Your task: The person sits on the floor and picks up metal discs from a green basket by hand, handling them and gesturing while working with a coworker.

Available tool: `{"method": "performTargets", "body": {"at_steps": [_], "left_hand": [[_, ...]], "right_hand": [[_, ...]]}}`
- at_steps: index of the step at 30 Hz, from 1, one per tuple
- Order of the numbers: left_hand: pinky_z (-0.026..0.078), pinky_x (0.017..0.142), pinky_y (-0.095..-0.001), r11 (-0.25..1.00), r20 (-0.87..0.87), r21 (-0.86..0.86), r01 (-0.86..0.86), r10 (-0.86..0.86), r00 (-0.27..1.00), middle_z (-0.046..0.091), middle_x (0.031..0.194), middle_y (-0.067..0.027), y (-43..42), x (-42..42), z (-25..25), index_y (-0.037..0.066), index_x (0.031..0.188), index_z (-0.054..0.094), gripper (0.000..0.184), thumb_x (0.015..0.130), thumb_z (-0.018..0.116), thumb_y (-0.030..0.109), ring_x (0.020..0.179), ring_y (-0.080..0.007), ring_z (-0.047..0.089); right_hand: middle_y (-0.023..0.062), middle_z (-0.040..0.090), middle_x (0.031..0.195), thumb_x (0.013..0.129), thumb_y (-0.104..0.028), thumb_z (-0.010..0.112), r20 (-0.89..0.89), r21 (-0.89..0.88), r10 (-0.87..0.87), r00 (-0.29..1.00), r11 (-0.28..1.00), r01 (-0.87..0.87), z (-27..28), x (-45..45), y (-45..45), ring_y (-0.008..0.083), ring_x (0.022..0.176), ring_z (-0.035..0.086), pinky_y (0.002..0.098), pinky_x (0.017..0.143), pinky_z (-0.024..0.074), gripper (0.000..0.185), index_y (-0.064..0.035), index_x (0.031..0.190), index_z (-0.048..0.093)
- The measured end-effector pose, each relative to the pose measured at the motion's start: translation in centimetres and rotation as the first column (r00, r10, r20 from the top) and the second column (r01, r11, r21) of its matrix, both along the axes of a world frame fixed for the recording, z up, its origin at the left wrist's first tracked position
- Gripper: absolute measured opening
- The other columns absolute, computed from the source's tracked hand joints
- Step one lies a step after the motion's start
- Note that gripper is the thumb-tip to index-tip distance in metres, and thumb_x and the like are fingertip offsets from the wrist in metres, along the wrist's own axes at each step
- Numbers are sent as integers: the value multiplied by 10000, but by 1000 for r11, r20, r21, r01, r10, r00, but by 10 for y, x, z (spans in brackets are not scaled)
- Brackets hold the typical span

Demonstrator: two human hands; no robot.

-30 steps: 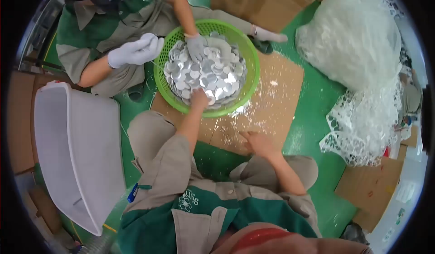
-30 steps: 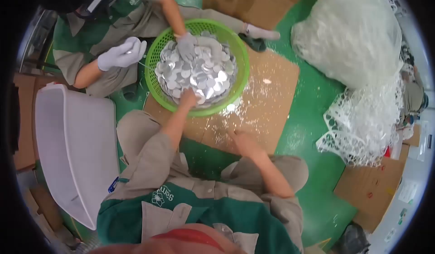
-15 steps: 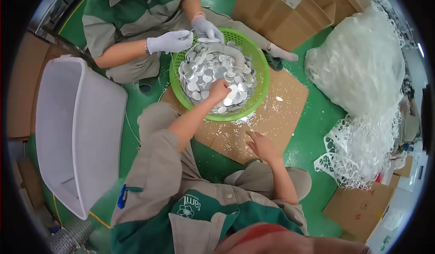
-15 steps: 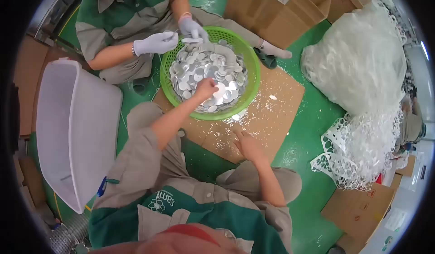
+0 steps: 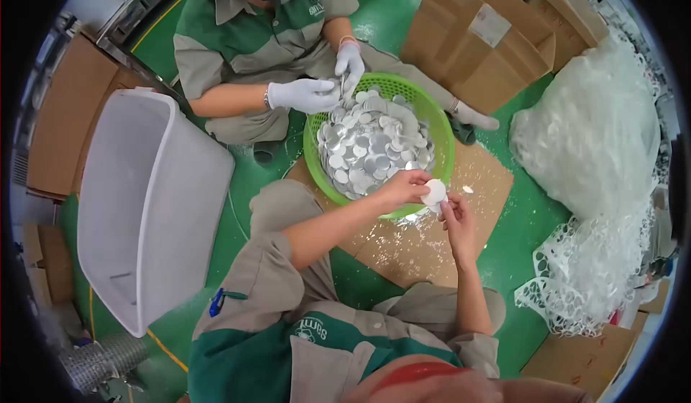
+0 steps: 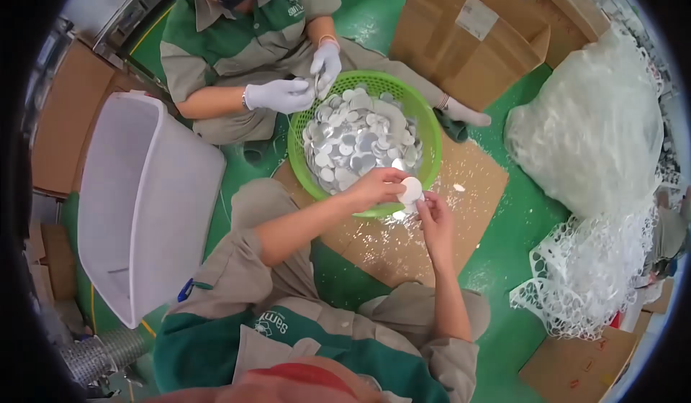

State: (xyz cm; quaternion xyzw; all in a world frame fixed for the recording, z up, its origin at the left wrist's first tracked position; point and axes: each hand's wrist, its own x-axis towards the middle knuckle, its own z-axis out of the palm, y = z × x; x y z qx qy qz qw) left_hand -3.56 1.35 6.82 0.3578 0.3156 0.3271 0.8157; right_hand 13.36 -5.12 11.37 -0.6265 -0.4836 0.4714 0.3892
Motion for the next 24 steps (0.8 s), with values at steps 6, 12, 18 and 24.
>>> {"method": "performTargets", "body": {"at_steps": [6, 12, 18, 24], "left_hand": [[498, 821, -338, 958, -3, -283, 45, -48, 999, 546, 1101, -73, -20, 21, 2, 32, 1204, 471, 383, 940, 470, 310, 998, -184, 563], [505, 821, -345, 933, 128, -354, 61, -16, 992, 533, 988, -68, -42, 28, -24, 43, 1057, 487, 302, 931, 487, 318, 919, -172, 574], [517, 788, -335, 918, 127, -394, 51, -1, 992, 507, 926, -44, -31, 32, -25, 54, 1039, 473, 235, 928, 497, 260, 830, -169, 560], [526, 775, -342, 937, 3, -340, -83, 89, 996, 545, 949, -75, -33, 38, -46, 42, 1097, 445, 312, 904, 547, 265, 835, -184, 598]], "right_hand": [[99, 594, 799, 854, -94, 596, 418, 237, -30, 908, 969, -77, -8, -15, -20, 163, 676, 569, 278, 576, 454, 274, -12, 1110, 545], [140, 580, 835, 839, -81, 602, 483, 223, 10, 876, 966, -134, -8, -22, -25, 228, 717, 590, 325, 570, 468, 251, -12, 1076, 560], [151, 597, 869, 845, -67, 581, 537, 179, 31, 843, 972, -150, -14, -23, -22, 236, 709, 602, 323, 547, 476, 216, 2, 1049, 569], [112, 623, 922, 853, -108, 595, 269, 130, 18, 963, 990, -55, -54, -12, -21, 172, 772, 608, 268, 586, 474, 250, -15, 1083, 570]]}}
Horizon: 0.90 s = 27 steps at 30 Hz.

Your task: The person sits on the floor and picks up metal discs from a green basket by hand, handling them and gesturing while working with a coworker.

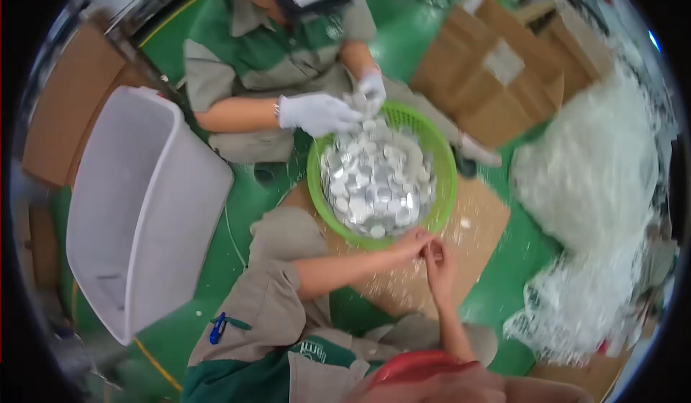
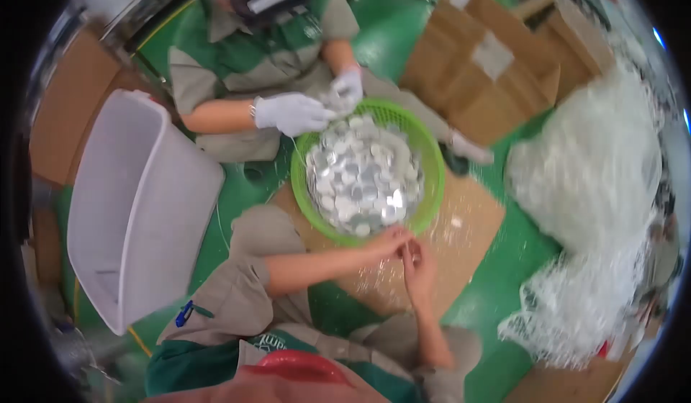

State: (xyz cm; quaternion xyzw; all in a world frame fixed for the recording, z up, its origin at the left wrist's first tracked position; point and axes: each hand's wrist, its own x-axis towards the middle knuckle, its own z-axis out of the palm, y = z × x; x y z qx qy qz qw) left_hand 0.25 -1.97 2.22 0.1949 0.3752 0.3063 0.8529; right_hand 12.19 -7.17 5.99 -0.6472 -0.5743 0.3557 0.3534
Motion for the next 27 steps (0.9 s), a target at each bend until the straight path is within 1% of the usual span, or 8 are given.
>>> {"method": "performTargets", "body": {"at_steps": [5, 7, 10, 13, 16, 18, 22, 27], "left_hand": [[511, 702, -276, 988, -198, 12, -157, 156, 968, 526, 924, -68, 18, -8, 5, 6, 1055, 470, 460, 850, 605, 396, 793, -156, 583], [513, 667, -246, 953, -113, -6, -304, 301, 947, 503, 913, -61, 25, -16, 10, 1, 1032, 487, 451, 836, 627, 383, 764, -153, 570], [527, 648, -264, 959, -146, 51, -278, 283, 948, 484, 908, -58, 39, -22, -14, -12, 1008, 481, 413, 838, 631, 333, 759, -154, 570], [515, 663, -295, 956, -87, -97, -277, 269, 959, 504, 981, -70, 42, -30, 4, 48, 1073, 425, 382, 835, 635, 261, 756, -165, 557], [479, 645, -282, 963, -25, -57, -262, 261, 965, 499, 961, -31, 56, -33, -9, 88, 1050, 468, 311, 828, 633, 230, 757, -147, 508], [468, 640, -274, 976, -41, -64, -206, 204, 978, 498, 956, -21, 46, -38, -7, 96, 1048, 488, 292, 827, 630, 223, 756, -137, 491], [492, 660, -286, 971, -18, -37, -234, 234, 972, 502, 988, -41, 65, -51, 40, 91, 1060, 496, 278, 835, 610, 207, 810, -157, 522], [518, 763, -383, 915, -113, -151, -375, 361, 926, 504, 1026, -92, 67, -57, -14, 66, 1112, 492, 260, 852, 491, 60, 921, -235, 538]], "right_hand": [[105, 615, 958, 880, -127, 562, 20, 57, -32, 999, 998, 31, 13, 1, 5, 148, 822, 590, 264, 663, 469, 300, -27, 1159, 515], [112, 607, 981, 879, -114, 554, -17, 27, -29, 999, 999, 30, 22, -8, 6, 158, 814, 588, 267, 687, 474, 315, -28, 1176, 496], [111, 610, 981, 879, -108, 548, -54, -87, -26, 998, 996, 21, 15, -7, 0, 165, 797, 586, 276, 691, 478, 310, -28, 1175, 496], [146, 607, 992, 859, -91, 554, 77, -227, 174, 982, 962, -152, -1, 4, -6, 240, 852, 607, 339, 728, 493, 337, -38, 1185, 490], [190, 593, 1022, 823, -114, 581, 363, -306, 544, 756, 836, -455, 5, 4, -16, 337, 921, 588, 403, 783, 478, 399, -54, 1206, 484], [213, 580, 1035, 807, -138, 590, 346, -463, 665, 662, 735, -496, -7, 12, -40, 375, 947, 561, 430, 803, 460, 424, -65, 1211, 485], [220, 576, 1013, 803, -159, 589, 397, -514, 714, 577, 694, -504, 3, 3, -38, 384, 937, 556, 444, 793, 457, 435, -66, 1215, 481], [206, 575, 965, 809, -147, 574, 427, -396, 676, 600, 736, -549, 8, -1, -39, 373, 900, 566, 447, 765, 462, 427, -54, 1213, 470]]}}
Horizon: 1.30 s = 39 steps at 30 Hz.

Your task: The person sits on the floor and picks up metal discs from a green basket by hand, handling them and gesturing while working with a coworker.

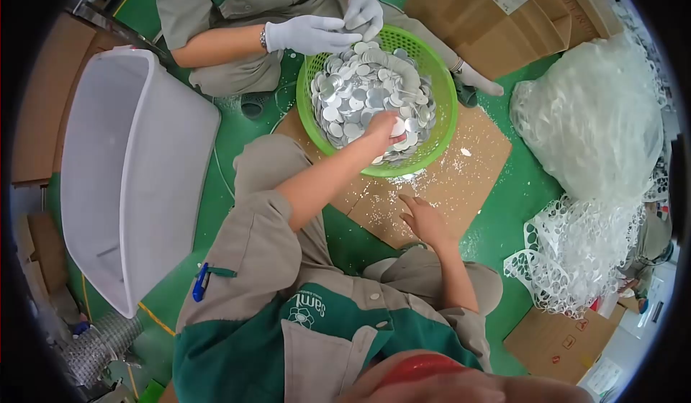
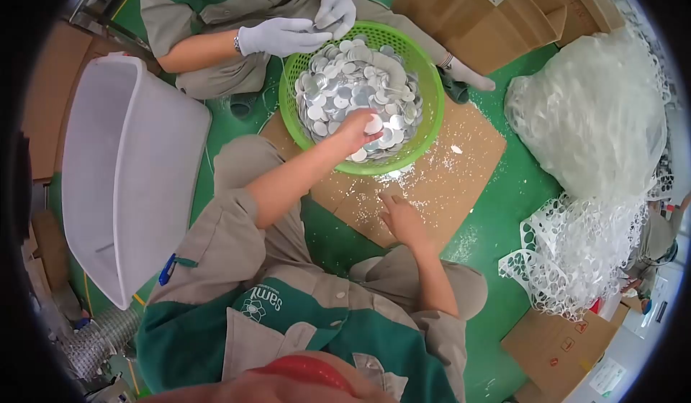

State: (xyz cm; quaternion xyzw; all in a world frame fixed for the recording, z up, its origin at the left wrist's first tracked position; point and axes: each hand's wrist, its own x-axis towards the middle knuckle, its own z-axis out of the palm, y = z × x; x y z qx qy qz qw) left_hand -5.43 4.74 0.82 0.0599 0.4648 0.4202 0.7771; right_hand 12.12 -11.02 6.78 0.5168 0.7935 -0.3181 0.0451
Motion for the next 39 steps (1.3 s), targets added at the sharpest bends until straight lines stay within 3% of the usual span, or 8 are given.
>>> {"method": "performTargets", "body": {"at_steps": [10, 20, 23, 25, 27, 30, 33, 39], "left_hand": [[496, 858, -469, 995, 123, 84, 50, -60, 991, 483, 1106, -130, -5, 6, 45, 47, 1165, 467, 419, 769, 382, -61, 1034, -285, 504], [533, 741, -421, 990, 43, -31, 136, -134, 990, 485, 1106, -124, 0, 2, -48, 76, 1155, 471, 364, 809, 396, -7, 993, -260, 503], [533, 747, -440, 1000, 50, 12, -4, 3, 999, 485, 1098, -120, -1, 5, -10, 84, 1118, 493, 316, 815, 425, 30, 1005, -253, 500], [532, 757, -456, 999, 211, 48, 9, -19, 977, 473, 1117, -119, 1, -2, -48, 77, 1122, 495, 309, 815, 479, 97, 1026, -260, 486], [526, 767, -481, 971, -40, -228, -77, 70, 997, 460, 1127, -123, -11, 3, -40, 59, 1133, 486, 354, 792, 538, 139, 1040, -279, 462], [521, 775, -503, 966, -160, -239, 103, -143, 977, 441, 1129, -127, -30, 14, -36, 51, 1161, 462, 428, 760, 580, 146, 1024, -295, 447], [495, 839, -524, 962, -55, -176, 208, -221, 974, 333, 1275, -113, -25, 24, -23, 59, 1224, 400, 481, 776, 571, 88, 1127, -338, 407], [528, 779, -456, 967, -35, -144, 210, -217, 976, 420, 1121, -95, -33, 30, -15, 64, 1142, 433, 385, 780, 563, 72, 1035, -271, 454]], "right_hand": [[205, 557, 1108, 835, -208, 556, 112, -95, 84, 990, 993, -73, -11, 9, -12, 387, 962, 556, 441, 818, 453, 474, -75, 1273, 433], [219, 585, 934, 806, -170, 576, 153, -113, 34, 988, 993, -16, -9, 7, -11, 391, 890, 571, 465, 768, 457, 461, -64, 1238, 455], [230, 585, 976, 801, -160, 583, -75, 29, 45, 996, 999, -43, -20, 13, -14, 401, 886, 569, 470, 763, 459, 446, -61, 1222, 472], [229, 586, 999, 805, -162, 588, 104, -90, 49, 993, 995, -40, -38, 16, -19, 405, 905, 563, 462, 788, 456, 452, -72, 1232, 470], [217, 577, 1003, 803, -141, 588, -18, -55, 14, 1000, 998, -15, 2, 0, -15, 383, 939, 562, 447, 790, 466, 427, -39, 1201, 471], [222, 566, 1021, 802, -141, 597, 48, -72, 39, 998, 997, -35, -5, 2, -19, 383, 958, 555, 445, 800, 463, 429, -38, 1199, 472], [217, 565, 1028, 806, -144, 594, -7, -73, 20, 1000, 997, -20, 2, 1, -10, 385, 954, 557, 452, 803, 463, 427, -44, 1203, 472], [212, 569, 1023, 812, -138, 582, 47, -55, 29, 998, 998, -26, -9, 1, -11, 377, 937, 568, 446, 781, 475, 424, -41, 1209, 470]]}}
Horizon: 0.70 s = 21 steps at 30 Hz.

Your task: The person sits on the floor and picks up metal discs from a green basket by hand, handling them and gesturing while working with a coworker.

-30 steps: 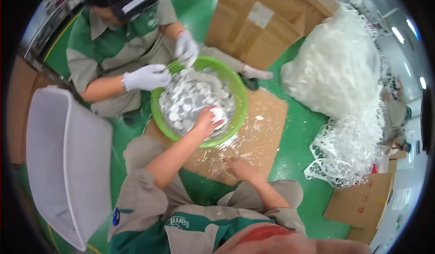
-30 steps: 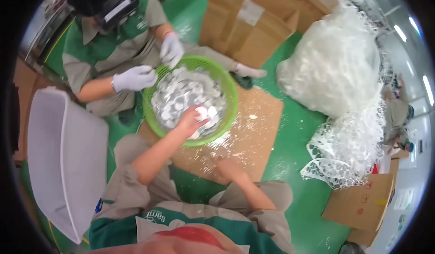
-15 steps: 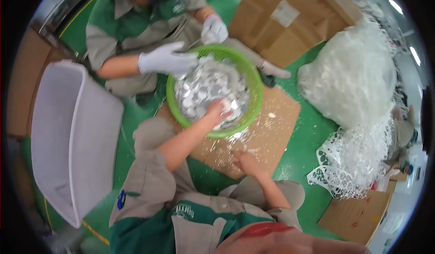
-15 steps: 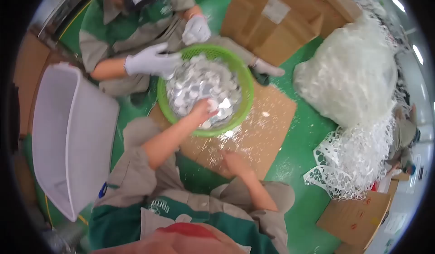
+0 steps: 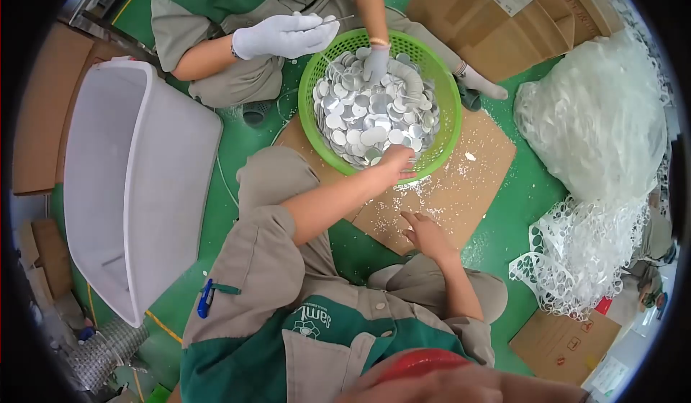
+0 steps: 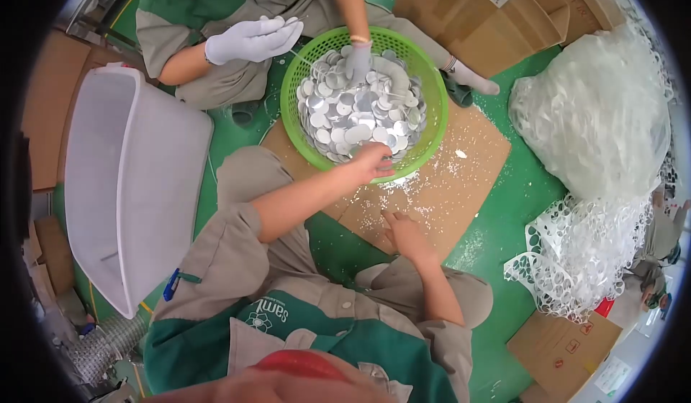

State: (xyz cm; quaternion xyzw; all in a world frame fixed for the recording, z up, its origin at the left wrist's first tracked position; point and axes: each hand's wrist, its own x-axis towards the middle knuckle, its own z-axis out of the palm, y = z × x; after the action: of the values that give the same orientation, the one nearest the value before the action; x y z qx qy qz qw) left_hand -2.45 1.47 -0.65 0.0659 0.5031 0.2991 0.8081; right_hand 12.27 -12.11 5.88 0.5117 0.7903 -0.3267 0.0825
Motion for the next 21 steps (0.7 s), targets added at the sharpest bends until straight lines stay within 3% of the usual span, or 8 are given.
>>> {"method": "performTargets", "body": {"at_steps": [3, 6, 10, 11, 17, 20, 21], "left_hand": [[534, 697, -398, 1000, 9, 7, 1, -1, 1000, 445, 1044, -84, -1, 3, 6, 49, 1108, 459, 365, 760, 565, 77, 937, -231, 487], [537, 758, -397, 999, 26, 17, 45, -45, 999, 453, 1052, -64, -1, 3, 8, 80, 1072, 472, 282, 801, 551, 73, 958, -225, 500], [532, 723, -371, 997, 53, -7, 80, -80, 995, 478, 1025, -42, -4, 7, 1, 99, 1051, 486, 262, 801, 566, 109, 910, -211, 526], [529, 717, -371, 997, 59, -6, 83, -83, 995, 485, 1012, -37, -6, 8, -3, 105, 1045, 489, 259, 800, 571, 115, 901, -212, 531], [517, 675, -366, 998, 43, 20, 67, -68, 997, 507, 955, -48, -9, 8, -13, 89, 1029, 498, 246, 798, 578, 110, 857, -215, 542], [513, 669, -359, 993, 38, 54, 104, -106, 994, 508, 956, -53, -12, 7, -7, 81, 1047, 497, 265, 798, 583, 109, 858, -217, 543], [512, 670, -350, 993, 31, 57, 108, -109, 994, 512, 970, -57, -14, 8, -7, 85, 1063, 499, 276, 802, 583, 114, 861, -221, 544]], "right_hand": [[210, 570, 1017, 814, -139, 581, -32, 6, 11, 999, 1000, -11, 2, -2, 2, 374, 916, 577, 448, 780, 477, 428, -54, 1218, 469], [207, 570, 1018, 817, -132, 575, -2, -8, 9, 1000, 1000, -9, 0, -3, 2, 373, 913, 577, 446, 783, 474, 426, -57, 1222, 466], [203, 583, 985, 813, -141, 580, 59, 16, 52, 997, 998, -53, 2, 0, 2, 367, 920, 573, 448, 770, 472, 436, -69, 1225, 456], [206, 585, 973, 803, -135, 585, -42, 10, 10, 999, 1000, -10, -4, 4, 1, 368, 914, 573, 449, 768, 470, 452, -77, 1231, 452], [202, 577, 998, 800, -114, 576, 1, 1, 7, 1000, 1000, -7, -11, 7, 2, 376, 898, 576, 445, 772, 469, 437, -49, 1218, 463], [200, 575, 1008, 798, -108, 575, -77, -9, -37, 996, 999, 36, 9, -3, 3, 371, 902, 575, 446, 773, 469, 427, -48, 1209, 474], [197, 576, 1002, 802, -112, 574, -99, 60, 13, 995, 998, -7, 4, -1, 0, 363, 909, 574, 444, 777, 468, 423, -48, 1208, 475]]}}
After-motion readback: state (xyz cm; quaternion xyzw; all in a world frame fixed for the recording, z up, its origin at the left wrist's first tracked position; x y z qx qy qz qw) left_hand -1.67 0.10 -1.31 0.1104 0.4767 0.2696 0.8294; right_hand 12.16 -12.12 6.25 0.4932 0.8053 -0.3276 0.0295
